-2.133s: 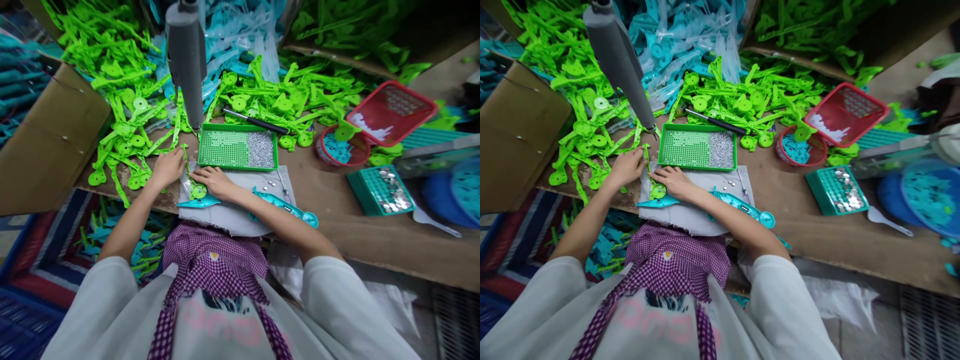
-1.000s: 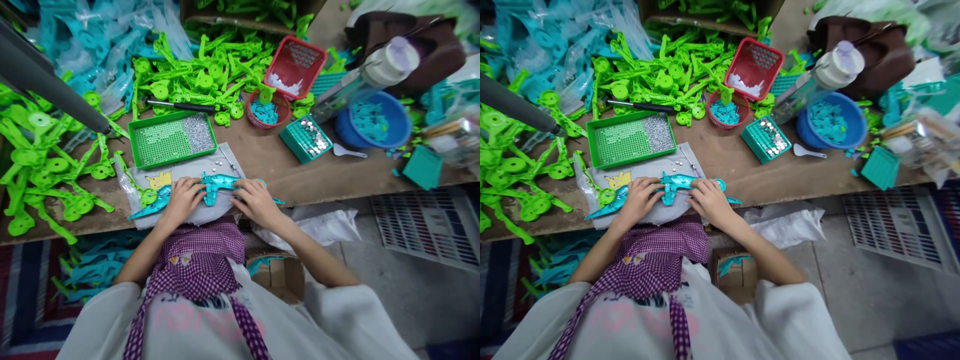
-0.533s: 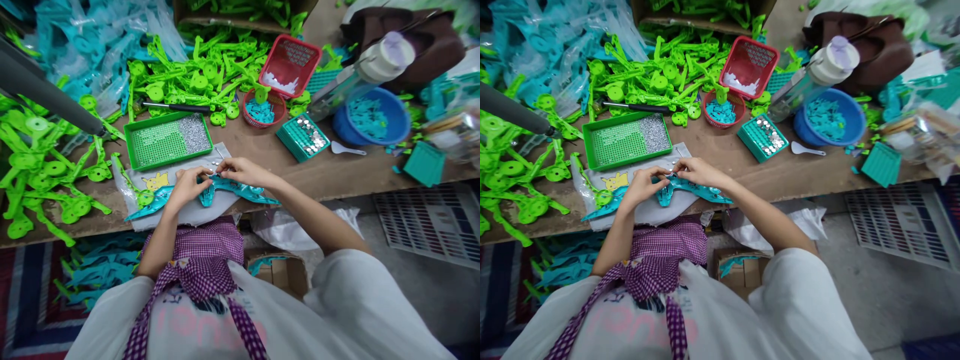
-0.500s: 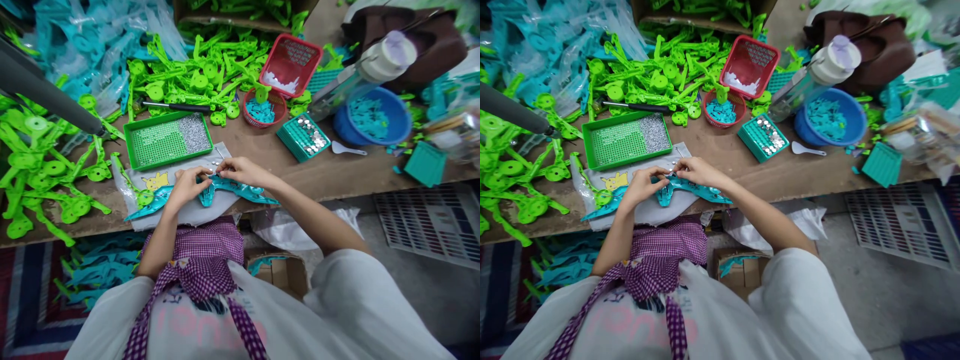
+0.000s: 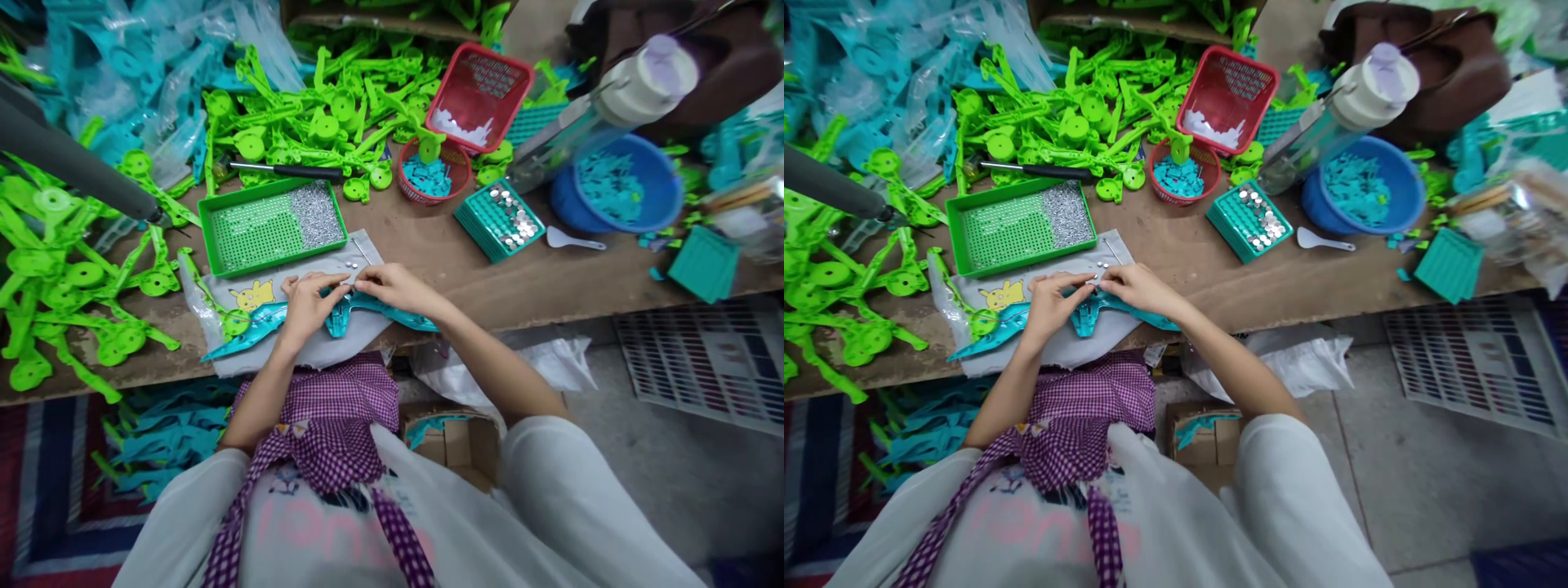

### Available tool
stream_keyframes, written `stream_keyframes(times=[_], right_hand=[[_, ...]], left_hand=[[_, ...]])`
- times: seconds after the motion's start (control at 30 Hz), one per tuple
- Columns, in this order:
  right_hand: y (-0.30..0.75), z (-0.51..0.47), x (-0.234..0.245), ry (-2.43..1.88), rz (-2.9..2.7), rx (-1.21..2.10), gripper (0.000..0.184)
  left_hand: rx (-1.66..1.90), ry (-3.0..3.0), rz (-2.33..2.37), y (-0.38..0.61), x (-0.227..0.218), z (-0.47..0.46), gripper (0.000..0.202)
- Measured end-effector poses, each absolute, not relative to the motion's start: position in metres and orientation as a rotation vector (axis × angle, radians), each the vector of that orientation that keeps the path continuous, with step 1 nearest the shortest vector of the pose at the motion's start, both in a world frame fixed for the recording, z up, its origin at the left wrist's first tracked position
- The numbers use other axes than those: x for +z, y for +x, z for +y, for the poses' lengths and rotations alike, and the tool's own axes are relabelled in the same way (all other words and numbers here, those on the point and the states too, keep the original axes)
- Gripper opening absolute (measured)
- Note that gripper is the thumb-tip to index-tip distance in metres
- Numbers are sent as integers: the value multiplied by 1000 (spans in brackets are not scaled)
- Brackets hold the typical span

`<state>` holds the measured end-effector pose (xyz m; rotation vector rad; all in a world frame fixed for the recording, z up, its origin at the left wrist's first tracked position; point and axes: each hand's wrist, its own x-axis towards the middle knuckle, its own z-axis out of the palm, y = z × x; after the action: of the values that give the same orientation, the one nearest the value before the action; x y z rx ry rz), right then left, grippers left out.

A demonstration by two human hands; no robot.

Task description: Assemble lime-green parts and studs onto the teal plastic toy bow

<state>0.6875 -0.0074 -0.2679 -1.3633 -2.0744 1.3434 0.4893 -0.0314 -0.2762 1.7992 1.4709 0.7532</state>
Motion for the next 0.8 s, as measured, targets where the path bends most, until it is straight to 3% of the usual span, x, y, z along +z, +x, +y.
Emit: stream_keyframes(times=[0.53, 0.67, 0.8], right_hand=[[684, -13, -269, -1320, -2113, 1421, 42], [679, -25, -271, -1433, -2226, 1176, 40], [673, -46, -266, -1544, -2324, 709, 32]], left_hand=[[727, 1898, 1357, 486, -276, -39, 13], [757, 1828, 1466, 491, -276, -41, 10], [718, 1759, 1660, 498, -277, -43, 13]])
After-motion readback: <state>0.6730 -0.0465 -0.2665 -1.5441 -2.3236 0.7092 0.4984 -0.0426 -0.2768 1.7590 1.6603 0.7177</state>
